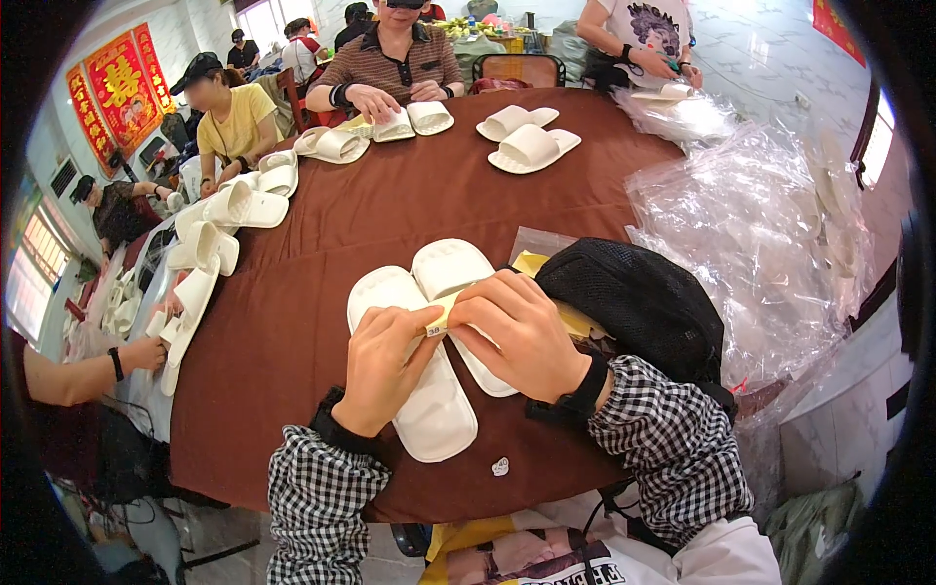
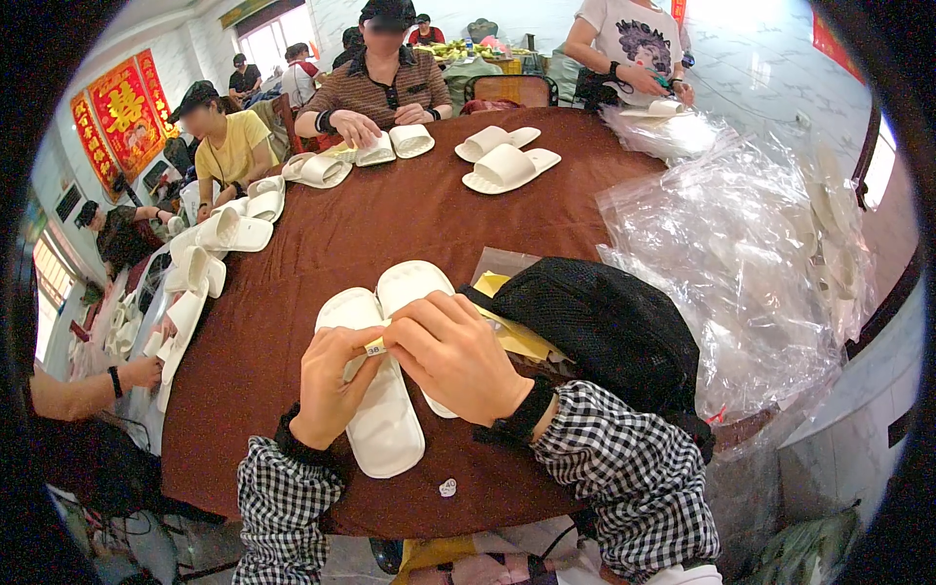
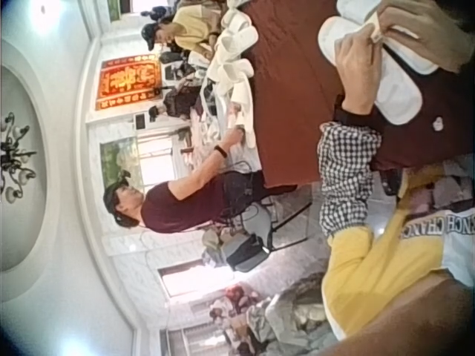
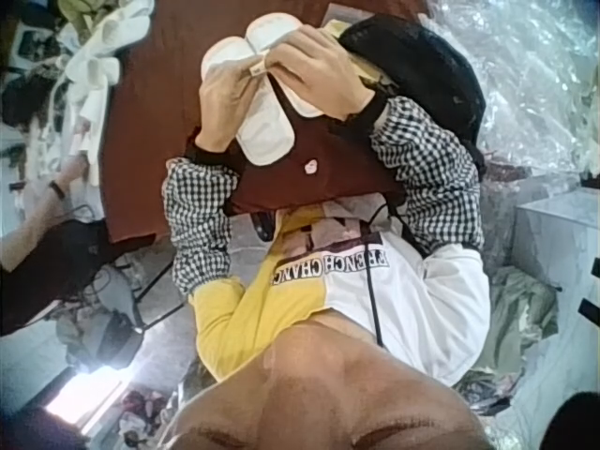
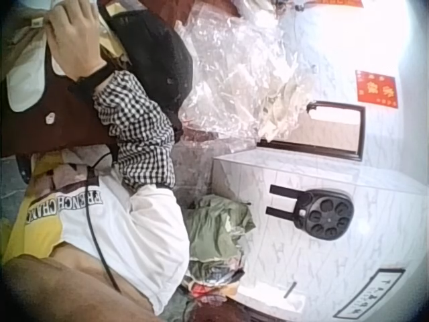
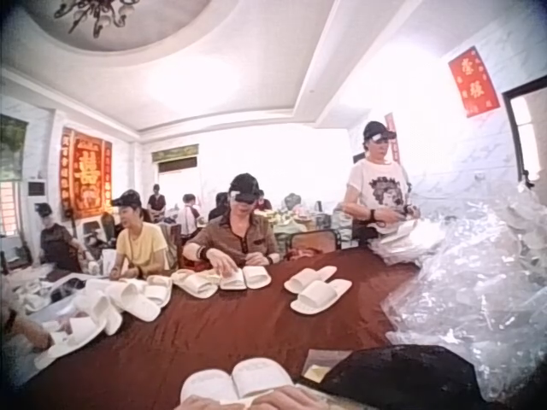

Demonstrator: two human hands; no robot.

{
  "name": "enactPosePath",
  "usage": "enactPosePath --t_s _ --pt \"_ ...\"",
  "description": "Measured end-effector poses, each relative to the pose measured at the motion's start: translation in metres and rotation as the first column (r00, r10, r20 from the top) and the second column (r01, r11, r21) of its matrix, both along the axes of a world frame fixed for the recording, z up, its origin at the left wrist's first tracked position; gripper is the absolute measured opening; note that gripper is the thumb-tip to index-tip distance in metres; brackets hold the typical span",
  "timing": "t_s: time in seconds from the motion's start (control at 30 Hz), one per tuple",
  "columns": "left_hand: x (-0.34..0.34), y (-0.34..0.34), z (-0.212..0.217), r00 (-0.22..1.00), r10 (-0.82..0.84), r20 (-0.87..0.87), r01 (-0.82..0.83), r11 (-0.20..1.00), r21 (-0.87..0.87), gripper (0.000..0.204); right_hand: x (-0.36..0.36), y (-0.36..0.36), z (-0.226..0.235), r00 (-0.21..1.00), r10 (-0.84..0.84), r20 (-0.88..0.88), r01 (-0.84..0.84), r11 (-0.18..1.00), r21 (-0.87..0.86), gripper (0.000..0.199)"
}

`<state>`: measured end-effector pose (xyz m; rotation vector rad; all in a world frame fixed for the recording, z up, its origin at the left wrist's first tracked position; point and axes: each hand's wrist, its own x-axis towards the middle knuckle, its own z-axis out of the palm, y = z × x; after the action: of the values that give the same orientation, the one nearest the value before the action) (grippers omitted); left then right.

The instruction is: Apply size labels to slippers and organize them by pairs.

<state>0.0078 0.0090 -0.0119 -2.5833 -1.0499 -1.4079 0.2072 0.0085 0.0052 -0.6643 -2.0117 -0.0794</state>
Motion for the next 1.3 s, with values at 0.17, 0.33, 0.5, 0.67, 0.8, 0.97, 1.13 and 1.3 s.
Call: enactPosePath --t_s 0.17,0.33,0.5,0.67,0.8,0.97,1.13,1.3 --pt "-0.001 0.000 0.001 1.000 0.004 0.005 -0.005 0.999 0.035 0.033 -0.002 -0.002 0.002 1.000 0.000 0.023 -0.001 1.000 0.020 0.018" --pt "-0.012 0.009 -0.001 0.963 0.162 0.216 -0.162 0.987 -0.018 0.032 -0.002 -0.012 0.003 0.978 0.208 -0.004 -0.196 0.916 -0.350 0.015" --pt "-0.024 0.015 0.002 0.895 0.198 0.400 -0.147 0.977 -0.154 0.028 -0.015 -0.016 -0.004 0.921 0.380 0.083 -0.247 0.735 -0.631 0.010" --pt "-0.027 0.014 0.003 0.874 0.206 0.440 -0.148 0.975 -0.163 0.027 -0.031 -0.011 -0.010 0.893 0.405 0.199 -0.161 0.698 -0.698 0.010" --pt "-0.029 0.014 0.003 0.907 0.208 0.367 -0.155 0.974 -0.168 0.029 -0.037 -0.006 -0.015 0.911 0.339 0.235 -0.102 0.738 -0.667 0.010" --pt "-0.032 0.012 0.004 0.908 0.236 0.347 -0.192 0.969 -0.156 0.029 -0.043 -0.005 -0.018 0.909 0.321 0.267 -0.057 0.729 -0.682 0.009" --pt "-0.031 0.014 0.003 0.917 0.197 0.348 -0.165 0.979 -0.119 0.030 -0.043 -0.005 -0.018 0.927 0.308 0.215 -0.081 0.724 -0.685 0.009" --pt "-0.030 0.014 0.004 0.923 0.201 0.328 -0.182 0.979 -0.088 0.030 -0.045 -0.005 -0.020 0.920 0.285 0.270 -0.050 0.767 -0.639 0.008"
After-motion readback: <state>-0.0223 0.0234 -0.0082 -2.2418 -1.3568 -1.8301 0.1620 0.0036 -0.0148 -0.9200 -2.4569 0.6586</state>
